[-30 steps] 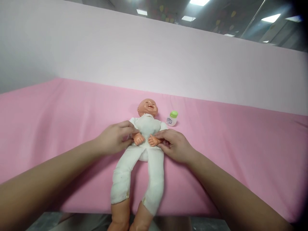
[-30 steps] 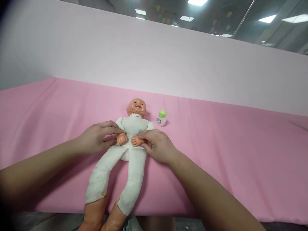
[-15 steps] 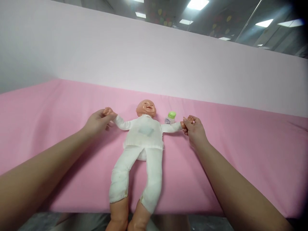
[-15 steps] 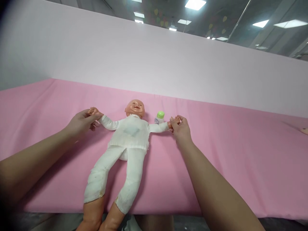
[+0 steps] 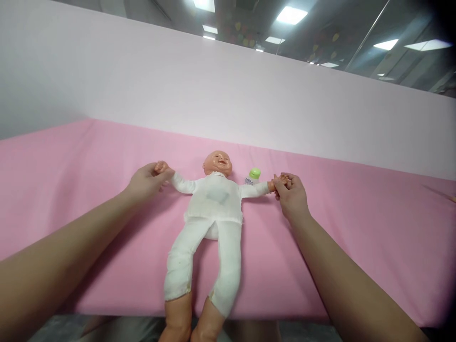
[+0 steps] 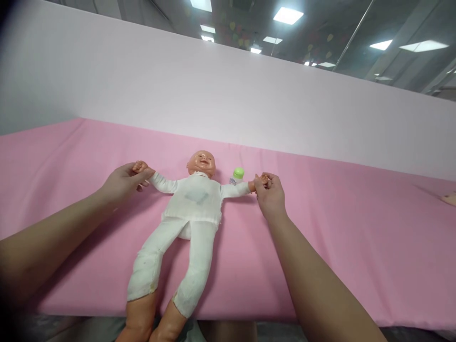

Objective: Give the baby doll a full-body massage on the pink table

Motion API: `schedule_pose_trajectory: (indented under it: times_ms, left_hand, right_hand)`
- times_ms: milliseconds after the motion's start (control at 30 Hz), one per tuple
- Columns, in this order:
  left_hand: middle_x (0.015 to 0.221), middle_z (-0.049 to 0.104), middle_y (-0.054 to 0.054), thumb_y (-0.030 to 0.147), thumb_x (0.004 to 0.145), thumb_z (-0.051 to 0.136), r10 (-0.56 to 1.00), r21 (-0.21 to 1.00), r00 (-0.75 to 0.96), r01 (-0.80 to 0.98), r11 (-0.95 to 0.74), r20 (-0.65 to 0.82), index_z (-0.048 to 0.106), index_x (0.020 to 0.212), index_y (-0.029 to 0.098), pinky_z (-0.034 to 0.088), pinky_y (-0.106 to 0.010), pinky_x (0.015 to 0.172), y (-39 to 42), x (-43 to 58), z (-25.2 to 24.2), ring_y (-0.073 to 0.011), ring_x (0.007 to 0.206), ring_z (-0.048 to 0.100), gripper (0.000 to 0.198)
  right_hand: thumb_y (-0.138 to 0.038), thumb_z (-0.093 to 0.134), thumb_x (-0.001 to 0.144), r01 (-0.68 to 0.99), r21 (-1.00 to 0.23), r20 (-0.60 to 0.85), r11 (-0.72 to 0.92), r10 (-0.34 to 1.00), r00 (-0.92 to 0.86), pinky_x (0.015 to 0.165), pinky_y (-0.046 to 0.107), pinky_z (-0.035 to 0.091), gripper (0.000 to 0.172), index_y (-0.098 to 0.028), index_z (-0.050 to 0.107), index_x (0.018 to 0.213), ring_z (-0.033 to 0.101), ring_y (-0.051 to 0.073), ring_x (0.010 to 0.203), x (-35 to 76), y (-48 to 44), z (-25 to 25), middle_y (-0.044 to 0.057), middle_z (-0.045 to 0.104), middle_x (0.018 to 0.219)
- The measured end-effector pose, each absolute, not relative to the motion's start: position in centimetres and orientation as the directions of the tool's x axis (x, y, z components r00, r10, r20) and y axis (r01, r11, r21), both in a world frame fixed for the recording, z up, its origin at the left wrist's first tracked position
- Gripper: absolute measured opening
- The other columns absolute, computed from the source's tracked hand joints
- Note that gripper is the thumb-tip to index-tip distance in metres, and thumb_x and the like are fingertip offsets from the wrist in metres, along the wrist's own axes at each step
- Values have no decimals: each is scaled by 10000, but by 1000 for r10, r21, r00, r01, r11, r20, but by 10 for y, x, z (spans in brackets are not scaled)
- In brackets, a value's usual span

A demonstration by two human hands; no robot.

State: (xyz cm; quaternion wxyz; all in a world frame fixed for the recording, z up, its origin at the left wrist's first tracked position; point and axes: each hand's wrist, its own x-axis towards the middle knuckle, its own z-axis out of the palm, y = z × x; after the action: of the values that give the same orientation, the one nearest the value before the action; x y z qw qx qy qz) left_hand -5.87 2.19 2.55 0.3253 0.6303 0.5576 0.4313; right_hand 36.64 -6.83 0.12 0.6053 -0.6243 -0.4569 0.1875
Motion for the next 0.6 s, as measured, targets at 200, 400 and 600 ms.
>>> schedule_pose_trajectory:
  times_ms: [200,400,600]
  left_hand:
    - [1017,727,-38,472,870,716,794,572,392,551,-607,465,725,1061,240,542,-301,756,-34,-19,41,-183,823,668,301]
    - [1242,652,-55,271,919,631,569,316,709,474,-822,417,698,1279,271,552,-291,799,-40,-14,30,-165,906,683,366]
    - [1136,686,-59,433,924,665,698,465,543,521,-716,467,737,1207,271,554,-307,785,-33,-15,28,-190,893,666,334]
  right_hand:
    - [-327,729,906,688,-599,630,409,771,90,809,324,610,441,-282,629,1333,712,169,894,297,-109,16,53,738,1181]
    - [-190,600,983,694,-268,584,668,686,-435,1086,396,549,359,-299,695,1312,677,198,1225,276,-111,10,17,716,1328]
    - [-373,747,885,673,-660,460,334,888,10,765,341,616,548,-285,619,1411,679,145,750,300,-96,6,53,743,1165]
